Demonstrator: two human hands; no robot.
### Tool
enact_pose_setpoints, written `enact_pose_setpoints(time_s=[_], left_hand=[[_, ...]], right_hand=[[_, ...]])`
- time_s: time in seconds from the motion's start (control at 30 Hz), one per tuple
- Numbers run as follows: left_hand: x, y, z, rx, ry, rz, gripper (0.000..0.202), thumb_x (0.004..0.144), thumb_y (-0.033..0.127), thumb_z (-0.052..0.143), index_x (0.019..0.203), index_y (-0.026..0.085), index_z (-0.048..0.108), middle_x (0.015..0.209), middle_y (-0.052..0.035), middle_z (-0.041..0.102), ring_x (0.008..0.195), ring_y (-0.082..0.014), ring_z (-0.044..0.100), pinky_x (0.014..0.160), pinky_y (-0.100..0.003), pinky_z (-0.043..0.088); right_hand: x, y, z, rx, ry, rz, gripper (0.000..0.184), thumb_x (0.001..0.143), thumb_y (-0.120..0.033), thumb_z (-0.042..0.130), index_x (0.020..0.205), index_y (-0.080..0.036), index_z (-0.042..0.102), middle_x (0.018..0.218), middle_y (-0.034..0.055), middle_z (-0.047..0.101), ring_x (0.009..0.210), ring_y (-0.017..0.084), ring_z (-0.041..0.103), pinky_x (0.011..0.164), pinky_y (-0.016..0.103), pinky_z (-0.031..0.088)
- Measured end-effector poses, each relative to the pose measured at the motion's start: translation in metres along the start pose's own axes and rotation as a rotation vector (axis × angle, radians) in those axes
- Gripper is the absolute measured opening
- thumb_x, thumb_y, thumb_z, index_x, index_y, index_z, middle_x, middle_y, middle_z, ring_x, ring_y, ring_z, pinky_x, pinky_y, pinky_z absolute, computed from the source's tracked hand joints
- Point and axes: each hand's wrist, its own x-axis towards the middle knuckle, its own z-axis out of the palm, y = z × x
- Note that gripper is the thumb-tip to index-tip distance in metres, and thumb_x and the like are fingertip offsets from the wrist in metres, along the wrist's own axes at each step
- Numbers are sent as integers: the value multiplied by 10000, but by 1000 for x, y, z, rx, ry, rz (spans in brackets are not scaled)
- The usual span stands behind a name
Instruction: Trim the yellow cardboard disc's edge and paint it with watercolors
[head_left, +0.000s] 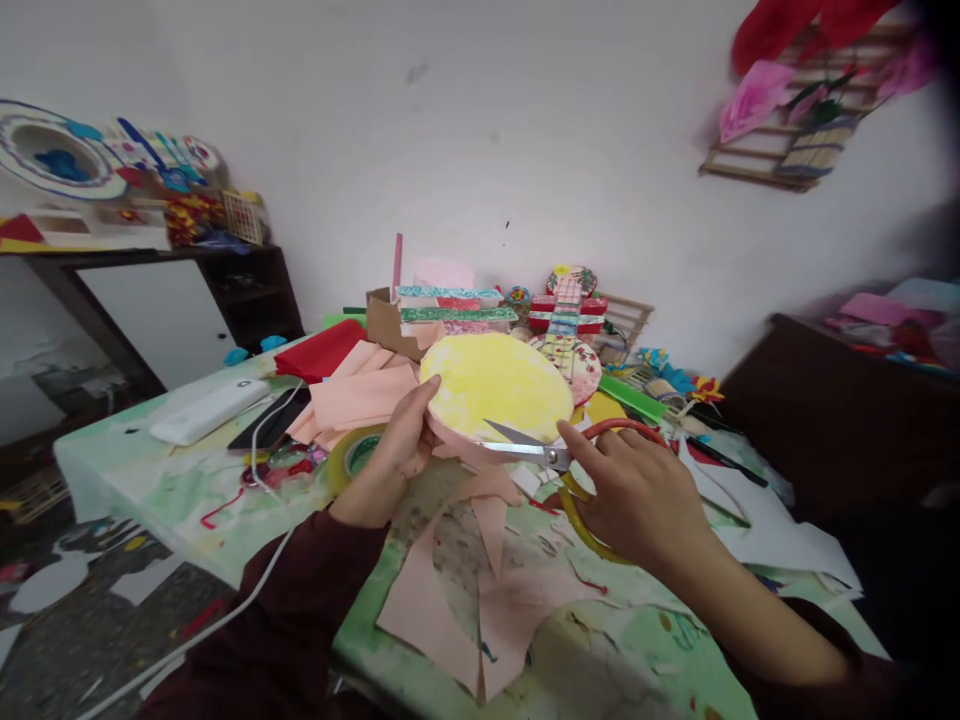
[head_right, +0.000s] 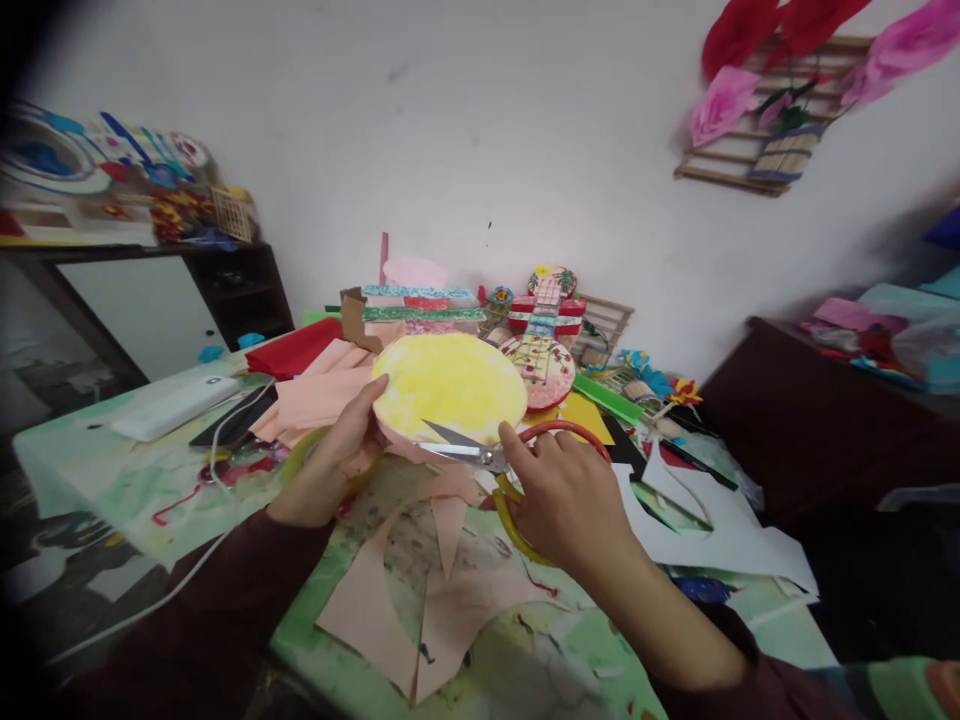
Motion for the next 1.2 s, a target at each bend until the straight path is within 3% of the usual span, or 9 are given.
enact_pose_setpoints(time_s=[0.17,0.33,0.5,1.2], left_hand=[[-1,1,-1,-36,14,11,373,850,336,668,1178,160,665,1208,-84,711,1123,-235,662,835,-241,588],[1,-3,-4,-38,34,-11,460,838,346,678,1252,151,628,1103,-104,748,1023,-254,707,824,-289,604],[2,-3,-5,-54,43,-54,410,869,343,637,1225,139,641,1119,-112,742,993,-249,716,793,-285,611],[3,-8,-5,-53,36,-49,378,857,262,641,1218,152,654,1072,-104,757,1028,-235,707,842,-279,593]], right_hand=[[-2,5,1,11,-122,-44,692,770,-504,704,1356,-159,577,791,92,645,760,256,567,671,348,345],[3,3,6,0,-95,-84,648,818,-508,657,1365,-172,569,786,99,643,751,258,552,641,346,327],[8,1,5,-13,-81,-125,588,863,-478,606,1357,-159,579,735,96,639,716,248,565,642,347,315],[7,0,10,95,-271,-131,626,818,-480,642,1369,-196,553,798,94,738,700,234,652,596,316,351]])
